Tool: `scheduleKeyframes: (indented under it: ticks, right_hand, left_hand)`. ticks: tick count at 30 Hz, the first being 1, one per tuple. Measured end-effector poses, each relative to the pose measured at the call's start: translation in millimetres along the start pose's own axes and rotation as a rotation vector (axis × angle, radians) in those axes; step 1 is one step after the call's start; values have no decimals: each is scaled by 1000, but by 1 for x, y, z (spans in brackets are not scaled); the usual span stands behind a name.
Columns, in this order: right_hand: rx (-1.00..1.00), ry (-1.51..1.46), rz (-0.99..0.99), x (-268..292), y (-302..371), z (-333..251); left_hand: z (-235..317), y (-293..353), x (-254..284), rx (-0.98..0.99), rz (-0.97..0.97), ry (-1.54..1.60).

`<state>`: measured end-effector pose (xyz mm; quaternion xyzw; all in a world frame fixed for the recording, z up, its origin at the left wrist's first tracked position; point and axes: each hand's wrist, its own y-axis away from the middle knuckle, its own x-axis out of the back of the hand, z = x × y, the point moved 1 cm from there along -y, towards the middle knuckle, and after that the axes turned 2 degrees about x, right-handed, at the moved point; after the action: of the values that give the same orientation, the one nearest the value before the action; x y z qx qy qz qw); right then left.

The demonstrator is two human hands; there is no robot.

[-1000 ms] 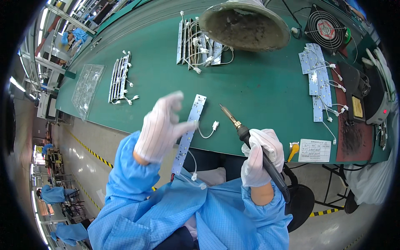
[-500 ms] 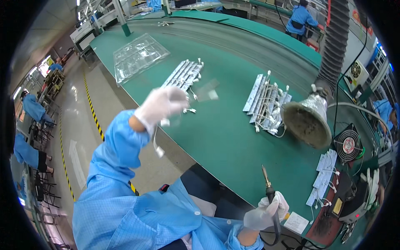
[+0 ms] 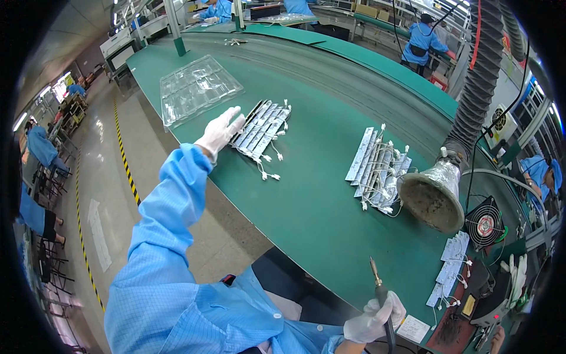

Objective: Soldering components onto small circuit board strips at a workbench.

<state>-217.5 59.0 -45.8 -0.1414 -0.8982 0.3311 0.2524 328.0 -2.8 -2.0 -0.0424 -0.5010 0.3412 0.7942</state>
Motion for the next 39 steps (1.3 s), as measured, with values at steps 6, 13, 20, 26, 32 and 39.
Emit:
scheduleKeyframes:
  ticks: [6, 13, 20, 26, 32, 39]
  right_hand:
    - [-328, -140, 134, 3, -9, -20]
    - [-104, 231, 30, 11, -28, -26]
    - [327, 689, -91, 16, -23, -2]
    - [398, 712, -131, 5, -42, -13]
    - [112, 370, 41, 2, -43, -9]
    - [-133, 76, -81, 15, -27, 2]
  left_hand:
    - [63, 31, -9, -301, -409, -497]
    - [79, -20, -65, -317, -268, -378]
    - [167, -155, -186, -177, -331, -301]
    - [176, -229, -255, -296, -295, -358]
    - [182, -233, -252, -369, -248, -364]
    - [161, -186, -195, -354, -28, -194]
